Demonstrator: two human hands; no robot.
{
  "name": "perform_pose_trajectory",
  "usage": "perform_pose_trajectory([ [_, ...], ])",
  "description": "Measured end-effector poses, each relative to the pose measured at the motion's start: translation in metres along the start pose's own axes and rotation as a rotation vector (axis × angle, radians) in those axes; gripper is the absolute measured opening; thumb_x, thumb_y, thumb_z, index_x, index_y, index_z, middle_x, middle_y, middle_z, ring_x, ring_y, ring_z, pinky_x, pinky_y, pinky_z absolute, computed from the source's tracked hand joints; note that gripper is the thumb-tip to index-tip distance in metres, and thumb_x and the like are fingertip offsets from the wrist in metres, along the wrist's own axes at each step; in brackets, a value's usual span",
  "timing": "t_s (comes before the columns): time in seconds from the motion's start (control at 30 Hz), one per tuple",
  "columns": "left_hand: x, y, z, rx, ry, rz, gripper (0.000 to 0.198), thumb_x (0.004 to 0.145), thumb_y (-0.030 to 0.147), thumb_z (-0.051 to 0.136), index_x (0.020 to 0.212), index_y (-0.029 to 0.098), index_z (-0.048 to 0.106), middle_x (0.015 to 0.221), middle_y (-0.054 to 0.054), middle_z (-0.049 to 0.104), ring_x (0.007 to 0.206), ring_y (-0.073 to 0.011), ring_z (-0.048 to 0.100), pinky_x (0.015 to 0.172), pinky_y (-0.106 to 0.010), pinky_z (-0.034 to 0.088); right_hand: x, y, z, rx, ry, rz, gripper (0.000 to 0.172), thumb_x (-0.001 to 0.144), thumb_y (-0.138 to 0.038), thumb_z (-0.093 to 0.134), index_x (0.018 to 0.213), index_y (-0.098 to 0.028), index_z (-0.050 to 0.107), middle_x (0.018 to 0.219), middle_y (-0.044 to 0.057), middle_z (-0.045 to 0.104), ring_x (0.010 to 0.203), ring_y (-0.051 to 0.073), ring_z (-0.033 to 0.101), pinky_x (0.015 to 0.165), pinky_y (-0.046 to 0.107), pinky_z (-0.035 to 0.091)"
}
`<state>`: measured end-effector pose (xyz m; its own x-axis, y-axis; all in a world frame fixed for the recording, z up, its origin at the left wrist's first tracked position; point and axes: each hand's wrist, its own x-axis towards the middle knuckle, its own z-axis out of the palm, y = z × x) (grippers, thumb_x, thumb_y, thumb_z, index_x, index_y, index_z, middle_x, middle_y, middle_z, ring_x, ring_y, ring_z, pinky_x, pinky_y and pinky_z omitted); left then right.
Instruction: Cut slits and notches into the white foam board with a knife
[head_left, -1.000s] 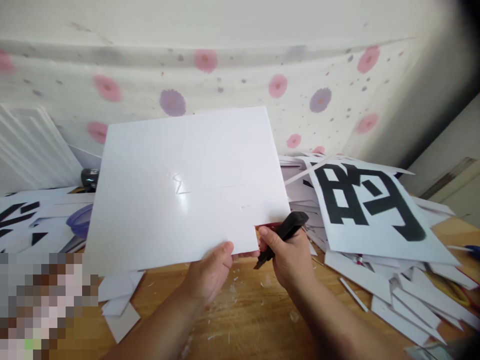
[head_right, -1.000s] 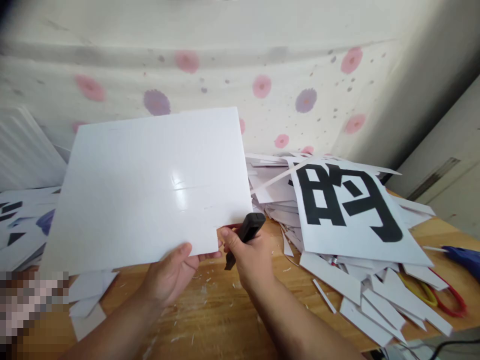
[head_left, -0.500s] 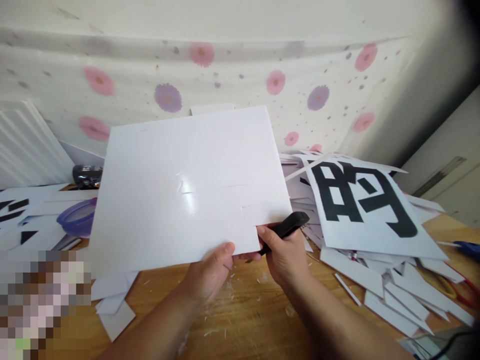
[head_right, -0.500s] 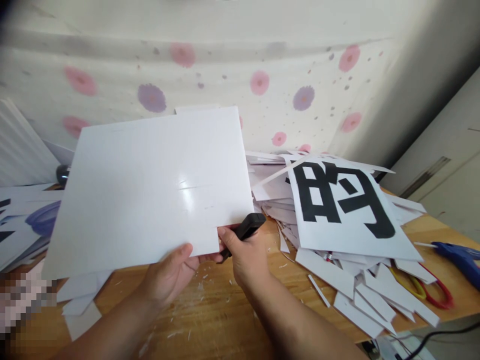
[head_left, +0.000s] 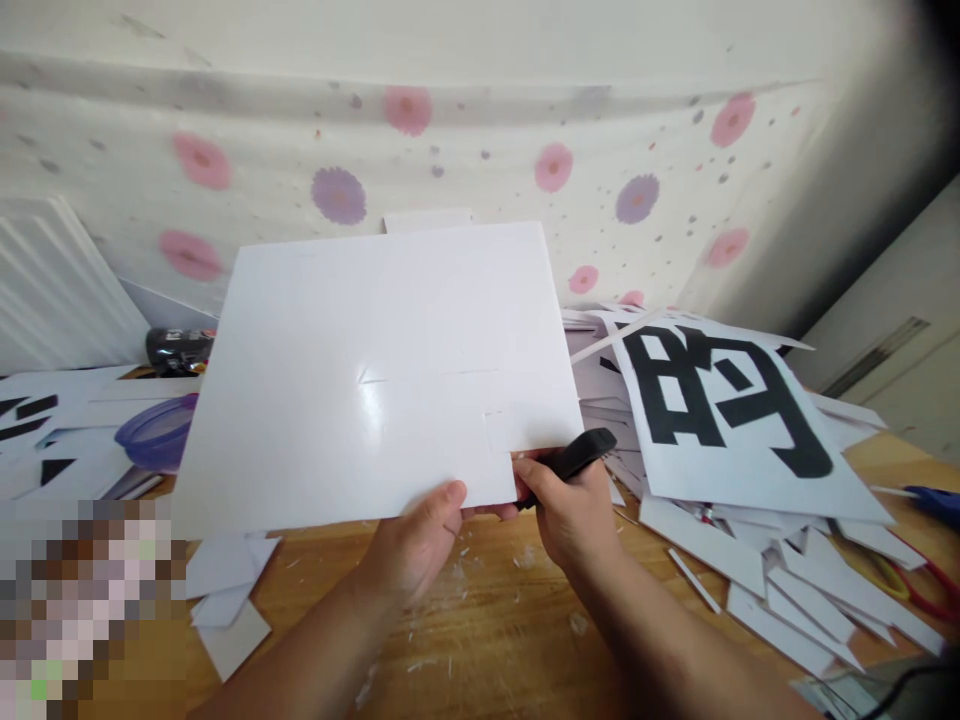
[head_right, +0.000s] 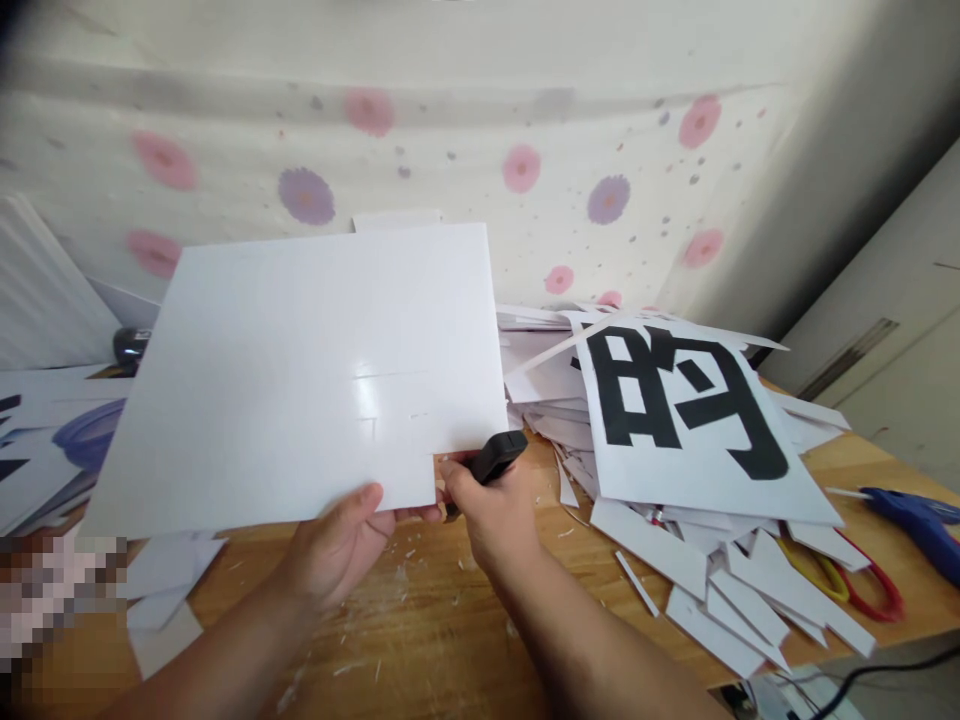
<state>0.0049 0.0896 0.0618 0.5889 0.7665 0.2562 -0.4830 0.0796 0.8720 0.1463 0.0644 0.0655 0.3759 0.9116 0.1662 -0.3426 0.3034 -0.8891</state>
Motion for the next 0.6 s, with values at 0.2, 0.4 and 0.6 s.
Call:
perform_pose_trajectory([
  [0.2, 0.000, 0.002, -0.005, 0.003, 0.018, 0.023, 0.033, 0.094, 0.038, 0.056, 0.102, 0.015, 0.078, 0.098, -0.010, 0.075, 0.087, -0.0236, 0.066, 0.079, -0.036, 0.054, 0.001, 0.006, -0.010, -0.040, 0.024, 0.016, 0.008, 0.058, -0.017, 0.071, 0.064, -0.017, 0.067, 0.053, -0.001, 0.061, 0.044, 0.012, 0.055, 0.042, 0.023, 0.046],
  [0.4, -0.003, 0.003, -0.011, -0.012, 0.088, 0.011, 0.031, 0.093, 0.037, 0.057, 0.103, 0.016, 0.078, 0.096, -0.009, 0.077, 0.084, -0.0235, 0.068, 0.077, -0.036, 0.055, 0.007, -0.005, -0.015, 0.063, 0.066, -0.147, 0.010, 0.057, -0.015, 0.070, 0.066, -0.019, 0.070, 0.054, -0.003, 0.061, 0.041, 0.009, 0.053, 0.040, 0.021, 0.042],
  [0.6, -0.002, 0.006, -0.013, -0.020, 0.082, 0.028, 0.031, 0.094, 0.036, 0.056, 0.101, 0.015, 0.078, 0.092, -0.009, 0.077, 0.081, -0.0228, 0.070, 0.078, -0.034, 0.055, 0.011, -0.012, -0.015, 0.116, 0.073, -0.253, 0.007, 0.067, -0.021, 0.075, 0.073, -0.020, 0.072, 0.055, -0.002, 0.063, 0.042, 0.009, 0.054, 0.042, 0.022, 0.045],
])
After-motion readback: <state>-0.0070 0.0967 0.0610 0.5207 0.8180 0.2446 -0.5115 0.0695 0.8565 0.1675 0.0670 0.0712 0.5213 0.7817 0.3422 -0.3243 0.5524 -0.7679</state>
